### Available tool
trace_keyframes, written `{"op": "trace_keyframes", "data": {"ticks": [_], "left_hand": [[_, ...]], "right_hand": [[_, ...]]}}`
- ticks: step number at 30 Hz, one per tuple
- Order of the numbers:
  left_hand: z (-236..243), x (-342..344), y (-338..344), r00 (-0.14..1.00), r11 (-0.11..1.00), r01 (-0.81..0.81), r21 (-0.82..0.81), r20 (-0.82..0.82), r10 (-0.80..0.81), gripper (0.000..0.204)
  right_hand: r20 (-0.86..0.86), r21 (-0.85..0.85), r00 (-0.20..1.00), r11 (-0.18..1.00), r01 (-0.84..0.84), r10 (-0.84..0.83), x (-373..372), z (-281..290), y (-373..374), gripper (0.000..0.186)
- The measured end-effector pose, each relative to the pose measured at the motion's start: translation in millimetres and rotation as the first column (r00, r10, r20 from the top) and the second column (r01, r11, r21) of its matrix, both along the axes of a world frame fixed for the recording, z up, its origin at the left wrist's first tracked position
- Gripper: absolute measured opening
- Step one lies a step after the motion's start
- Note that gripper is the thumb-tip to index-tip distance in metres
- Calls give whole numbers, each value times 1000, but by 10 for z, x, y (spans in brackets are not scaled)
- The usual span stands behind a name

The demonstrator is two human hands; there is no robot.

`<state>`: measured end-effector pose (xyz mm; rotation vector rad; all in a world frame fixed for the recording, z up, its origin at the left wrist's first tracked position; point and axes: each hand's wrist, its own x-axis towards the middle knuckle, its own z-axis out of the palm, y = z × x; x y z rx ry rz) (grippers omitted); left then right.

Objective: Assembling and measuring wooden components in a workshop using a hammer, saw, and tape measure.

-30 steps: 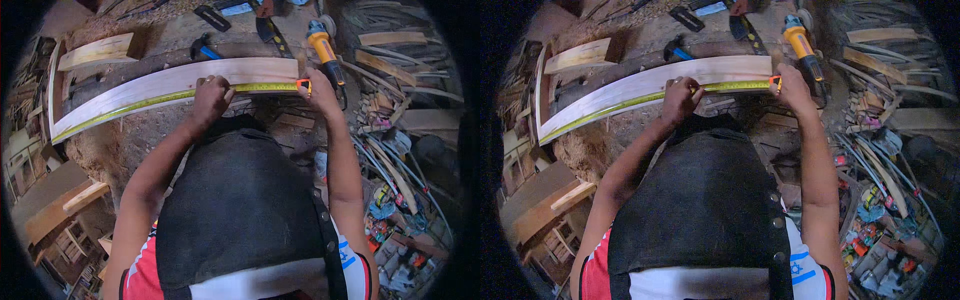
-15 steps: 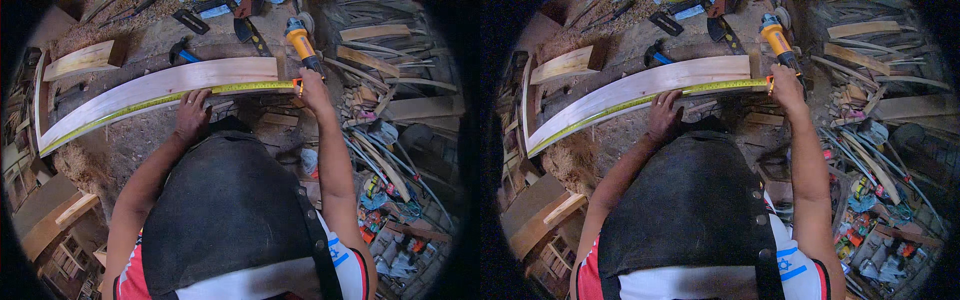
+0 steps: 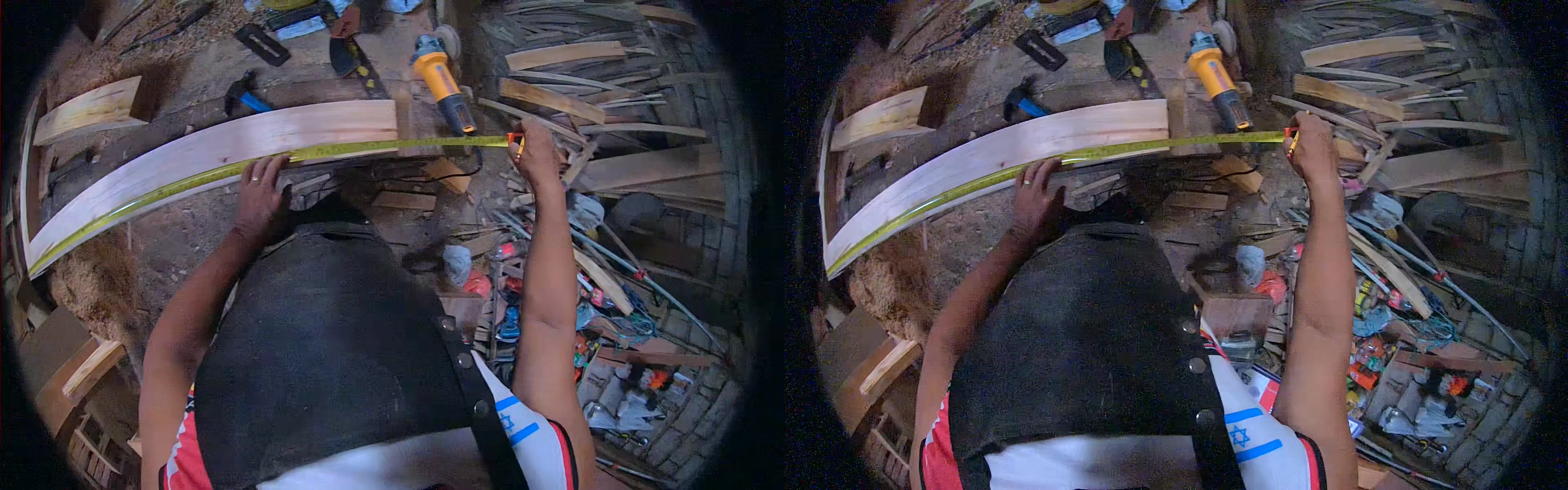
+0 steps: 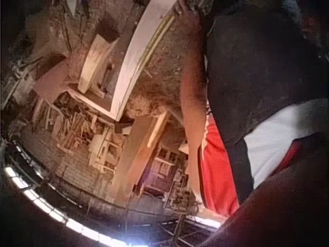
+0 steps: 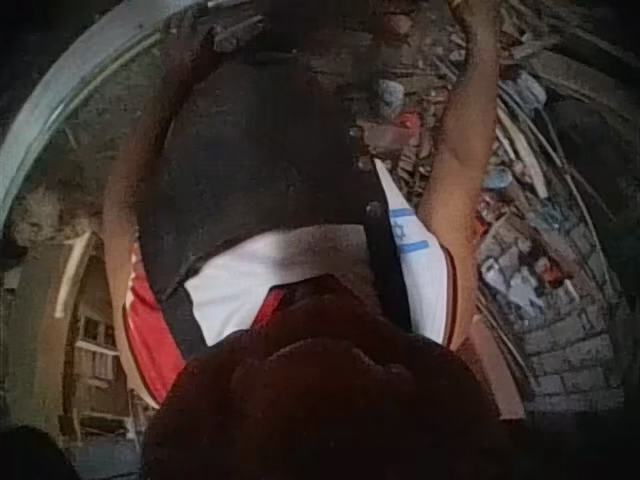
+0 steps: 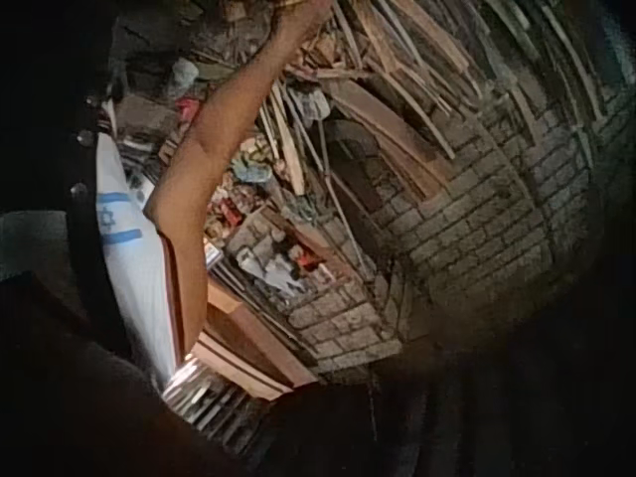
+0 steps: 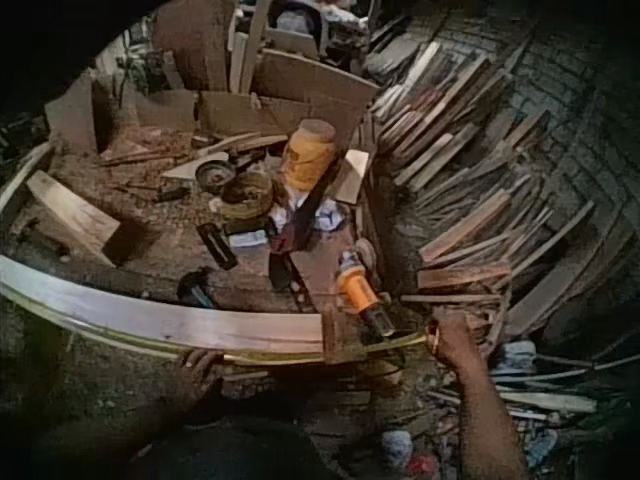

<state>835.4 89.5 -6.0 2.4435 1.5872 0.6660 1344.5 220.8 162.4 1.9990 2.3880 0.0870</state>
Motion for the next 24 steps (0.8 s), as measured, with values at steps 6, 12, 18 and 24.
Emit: {"op": "trace_keyframes", "data": {"ticks": [6,12,18,24], "left_hand": [[-39,-3,-7,999,998,22,58,-41,-19,54],[3,40,-24,1000,1000,-10,30,-20,11,49],[29,57,-54,994,999,-53,10,95,52,45],[72,5,-63,999,999,25,33,-34,-23,34]], "right_hand": [[30,16,999,1000,-22,22,130,-57,-19,28],[20,-13,1000,1000,-16,16,-193,-37,-67,31],[-142,-61,984,991,-119,110,-1172,-328,-334,32],[-211,-96,969,984,-152,130,-1826,-701,-369,31]]}}
